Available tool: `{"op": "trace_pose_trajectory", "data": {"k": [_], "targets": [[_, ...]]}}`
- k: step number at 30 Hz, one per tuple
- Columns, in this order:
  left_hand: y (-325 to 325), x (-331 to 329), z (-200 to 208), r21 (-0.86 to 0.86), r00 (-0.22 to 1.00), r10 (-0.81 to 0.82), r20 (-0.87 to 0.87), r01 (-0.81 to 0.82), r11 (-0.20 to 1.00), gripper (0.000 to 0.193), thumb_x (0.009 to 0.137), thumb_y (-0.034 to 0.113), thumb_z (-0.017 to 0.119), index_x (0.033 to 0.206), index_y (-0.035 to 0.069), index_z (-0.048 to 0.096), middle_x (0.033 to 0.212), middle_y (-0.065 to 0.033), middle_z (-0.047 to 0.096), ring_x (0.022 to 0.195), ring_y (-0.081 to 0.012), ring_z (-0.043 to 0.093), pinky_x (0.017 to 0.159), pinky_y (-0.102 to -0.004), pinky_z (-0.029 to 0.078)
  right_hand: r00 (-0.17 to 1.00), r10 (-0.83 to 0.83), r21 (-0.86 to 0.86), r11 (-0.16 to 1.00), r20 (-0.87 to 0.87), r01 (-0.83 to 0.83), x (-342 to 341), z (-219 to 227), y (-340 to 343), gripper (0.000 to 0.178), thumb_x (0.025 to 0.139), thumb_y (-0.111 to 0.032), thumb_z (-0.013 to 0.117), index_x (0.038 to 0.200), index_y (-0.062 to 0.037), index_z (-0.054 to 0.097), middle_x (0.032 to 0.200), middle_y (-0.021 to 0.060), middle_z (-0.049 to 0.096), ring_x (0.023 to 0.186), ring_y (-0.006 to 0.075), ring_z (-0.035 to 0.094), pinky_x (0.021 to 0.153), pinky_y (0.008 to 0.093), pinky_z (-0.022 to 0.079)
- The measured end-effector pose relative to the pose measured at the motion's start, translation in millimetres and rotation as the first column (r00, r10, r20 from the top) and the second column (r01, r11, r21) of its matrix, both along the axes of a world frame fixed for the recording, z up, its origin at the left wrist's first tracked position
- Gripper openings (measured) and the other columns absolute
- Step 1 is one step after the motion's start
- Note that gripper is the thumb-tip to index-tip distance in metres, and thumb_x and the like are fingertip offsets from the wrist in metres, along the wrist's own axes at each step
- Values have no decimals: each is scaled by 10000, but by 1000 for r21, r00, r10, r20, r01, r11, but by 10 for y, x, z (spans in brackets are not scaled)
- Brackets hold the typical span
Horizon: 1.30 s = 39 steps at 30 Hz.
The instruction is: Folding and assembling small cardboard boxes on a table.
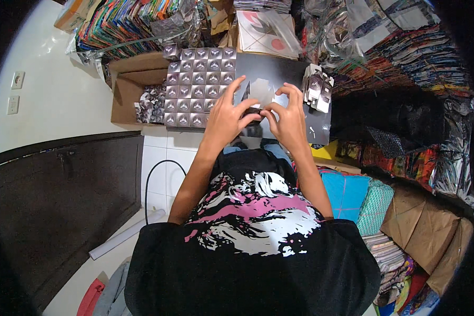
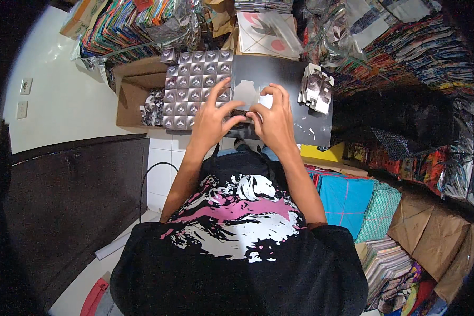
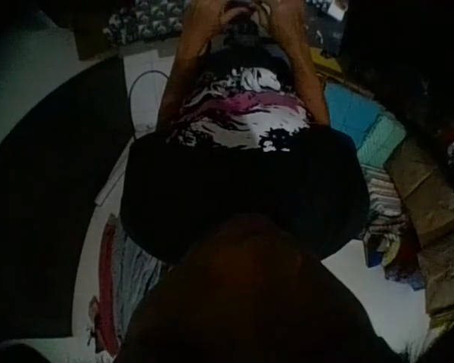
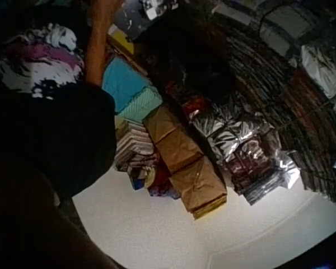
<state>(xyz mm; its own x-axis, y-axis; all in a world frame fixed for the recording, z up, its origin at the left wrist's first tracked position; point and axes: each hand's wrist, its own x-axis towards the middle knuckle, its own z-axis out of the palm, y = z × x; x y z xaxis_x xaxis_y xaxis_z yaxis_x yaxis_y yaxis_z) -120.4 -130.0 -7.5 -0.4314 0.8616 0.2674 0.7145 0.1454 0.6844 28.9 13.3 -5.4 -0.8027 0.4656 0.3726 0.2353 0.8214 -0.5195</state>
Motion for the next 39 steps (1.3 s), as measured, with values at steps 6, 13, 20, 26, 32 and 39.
{"op": "trace_pose_trajectory", "data": {"k": [6,13,20,26,32,39], "targets": [[69,205,-216,92,983,99,154,-114,989,1166,684,272,962,1596,121,251,1492,-251,528,1325,-448,573,1078,-514,508,1000,-21,-216,976,-11,18,-12,199,-31,146,802,-125,859,914,-52,799,1365,183,551,1315,385,534,988,480,537],[108,193,-52,163,873,49,486,-146,976,975,810,146,842,1565,89,227,1155,-243,693,1012,-401,730,889,-461,561,950,-3,-335,936,-313,-107,3,149,-26,215,843,9,783,1038,-82,783,1347,133,627,1173,322,660,959,422,572],[7,86,-66,114,967,-71,244,44,993,667,811,241,853,1329,76,466,1058,-202,656,914,-418,687,816,-463,549,941,82,-161,977,-328,-141,50,167,152,293,836,-18,796,1117,-52,720,1303,132,709,1231,358,647,1048,453,508],[-3,48,-29,44,961,-79,265,70,997,595,814,240,847,1242,49,481,1040,-206,628,894,-440,664,776,-470,540,971,129,-121,981,-199,-155,27,306,53,302,862,-104,795,1158,-75,737,1343,82,711,1285,371,610,1073,469,502],[-33,-7,56,59,974,-127,189,117,991,535,811,202,839,1197,36,509,1100,-193,616,904,-436,659,784,-480,543,978,194,-105,974,-81,-202,51,243,52,281,871,-122,794,1147,-77,765,1280,82,740,1217,339,639,1103,478,472],[4,12,-6,113,988,-60,142,44,993,541,803,257,874,1224,78,586,1304,-173,633,1117,-407,647,910,-499,543,977,125,38,990,171,-134,81,126,57,130,887,-135,766,1010,-115,804,1172,-5,767,1252,330,611,1127,500,410]]}}
